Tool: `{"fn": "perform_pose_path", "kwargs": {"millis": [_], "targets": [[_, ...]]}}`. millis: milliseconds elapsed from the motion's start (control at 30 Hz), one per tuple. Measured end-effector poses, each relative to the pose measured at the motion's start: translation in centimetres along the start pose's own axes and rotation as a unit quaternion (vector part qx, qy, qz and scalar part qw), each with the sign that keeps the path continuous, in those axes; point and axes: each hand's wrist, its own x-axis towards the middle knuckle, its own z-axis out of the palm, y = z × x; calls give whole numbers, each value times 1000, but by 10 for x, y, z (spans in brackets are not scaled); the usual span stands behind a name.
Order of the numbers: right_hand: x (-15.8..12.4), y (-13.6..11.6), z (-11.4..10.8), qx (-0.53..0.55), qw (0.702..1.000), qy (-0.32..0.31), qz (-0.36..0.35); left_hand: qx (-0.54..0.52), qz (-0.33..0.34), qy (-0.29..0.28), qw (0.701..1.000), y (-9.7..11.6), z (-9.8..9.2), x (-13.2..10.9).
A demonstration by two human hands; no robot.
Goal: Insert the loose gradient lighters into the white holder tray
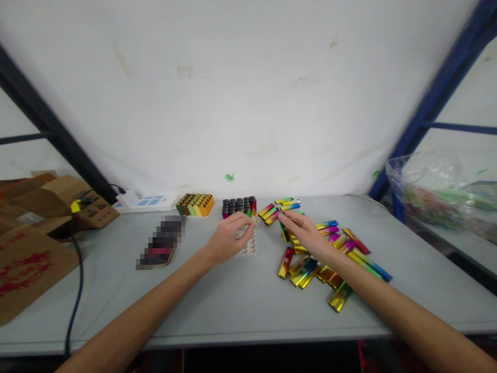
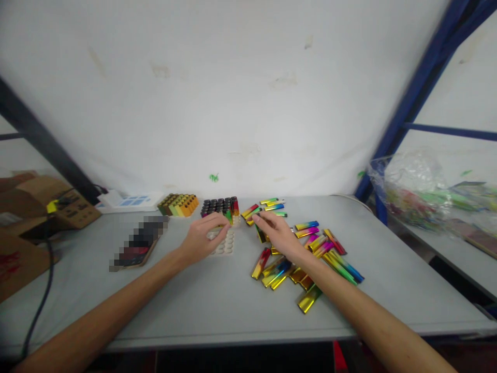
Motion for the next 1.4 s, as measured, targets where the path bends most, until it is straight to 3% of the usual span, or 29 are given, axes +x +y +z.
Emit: {"fn": "perform_pose_path", "kwargs": {"millis": [133,233,367,467,600,800,933,1133,1300,1400], "targets": [[-2,-2,1,24,999,-29,3,-32,-25,21,999,10,0,3],[-2,0,1,23,1000,-11,-13,-63,-50,12,997,15,2,4],[-2,5,1,72,996,29,45,-89,-78,-6,993,17,6,3],[-2,6,3,127,990,15,64,-105,-101,-15,989,18,7,3],[-3,2,7,173,983,-36,51,-132,-114,-29,984,17,8,4],[-3,4,9,152,985,-68,35,-183,-124,-78,972,17,7,4],[0,8,5,140,989,-47,2,-121,-107,-110,981,14,3,5],[5,7,-7,67,996,19,-52,-25,-96,-53,994,-2,-17,18],[2,3,-7,21,999,21,-43,-146,-167,-6,975,-18,-25,38],[0,2,-4,-19,999,10,-49,-190,-170,13,967,-26,-25,53]]}}
